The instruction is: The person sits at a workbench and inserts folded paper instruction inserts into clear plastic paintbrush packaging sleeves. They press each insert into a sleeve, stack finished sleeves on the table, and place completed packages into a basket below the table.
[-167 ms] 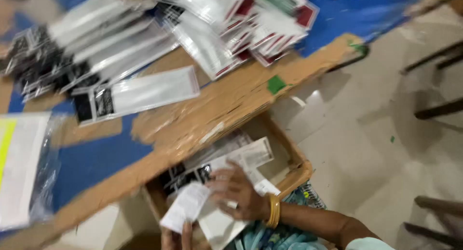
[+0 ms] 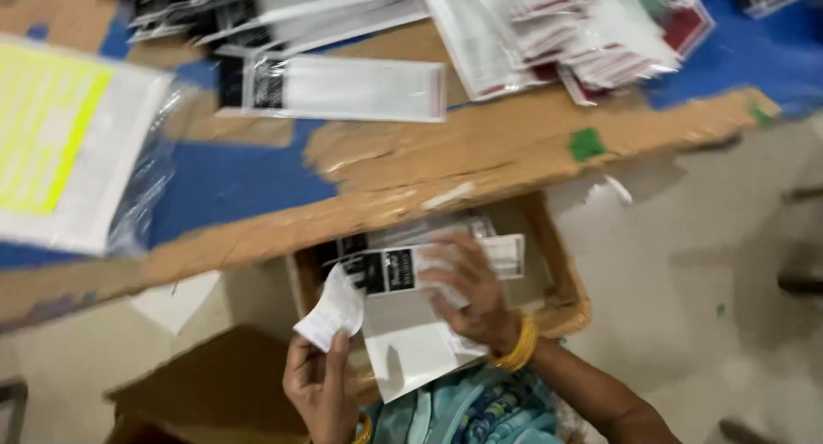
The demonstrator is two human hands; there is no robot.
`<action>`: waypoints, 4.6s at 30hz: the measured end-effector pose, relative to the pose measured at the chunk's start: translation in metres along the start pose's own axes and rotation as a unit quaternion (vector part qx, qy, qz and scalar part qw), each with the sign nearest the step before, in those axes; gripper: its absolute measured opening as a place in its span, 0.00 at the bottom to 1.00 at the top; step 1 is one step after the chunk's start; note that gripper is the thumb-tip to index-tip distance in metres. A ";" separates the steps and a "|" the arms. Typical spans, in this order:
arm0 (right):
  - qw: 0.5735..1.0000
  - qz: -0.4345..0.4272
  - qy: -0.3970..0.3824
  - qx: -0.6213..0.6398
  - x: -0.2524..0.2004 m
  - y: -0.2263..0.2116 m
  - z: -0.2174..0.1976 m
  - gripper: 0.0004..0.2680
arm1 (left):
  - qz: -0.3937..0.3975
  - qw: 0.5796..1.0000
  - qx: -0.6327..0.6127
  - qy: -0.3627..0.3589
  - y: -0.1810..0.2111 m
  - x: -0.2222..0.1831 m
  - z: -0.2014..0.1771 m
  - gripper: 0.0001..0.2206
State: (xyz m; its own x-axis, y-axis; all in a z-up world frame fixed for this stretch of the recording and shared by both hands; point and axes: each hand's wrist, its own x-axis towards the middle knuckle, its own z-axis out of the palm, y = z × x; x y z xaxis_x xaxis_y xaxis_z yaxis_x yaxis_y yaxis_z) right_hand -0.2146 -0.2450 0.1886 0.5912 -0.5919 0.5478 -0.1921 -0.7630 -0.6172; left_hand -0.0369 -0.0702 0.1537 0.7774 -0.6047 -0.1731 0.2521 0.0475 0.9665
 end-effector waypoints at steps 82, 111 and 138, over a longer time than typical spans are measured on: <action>0.960 0.207 0.056 0.178 0.096 0.027 -0.066 0.06 | 0.217 0.955 0.062 -0.192 0.112 0.096 0.133 0.16; 0.992 0.124 -0.007 -0.009 0.111 0.062 -0.048 0.06 | 0.253 0.931 0.199 -0.173 0.083 0.133 0.136 0.29; 0.990 0.137 -0.016 -0.022 0.109 0.066 -0.047 0.08 | 0.285 0.921 0.221 -0.150 0.069 0.134 0.131 0.27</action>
State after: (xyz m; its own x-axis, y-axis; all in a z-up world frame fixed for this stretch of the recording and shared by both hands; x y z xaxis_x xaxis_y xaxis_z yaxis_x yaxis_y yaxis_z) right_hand -0.1995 -0.3721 0.2344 0.5358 -0.7706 0.3450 -0.3827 -0.5859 -0.7144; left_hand 0.0095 -0.2520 0.2218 0.5000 -0.7768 0.3829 -0.4580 0.1380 0.8782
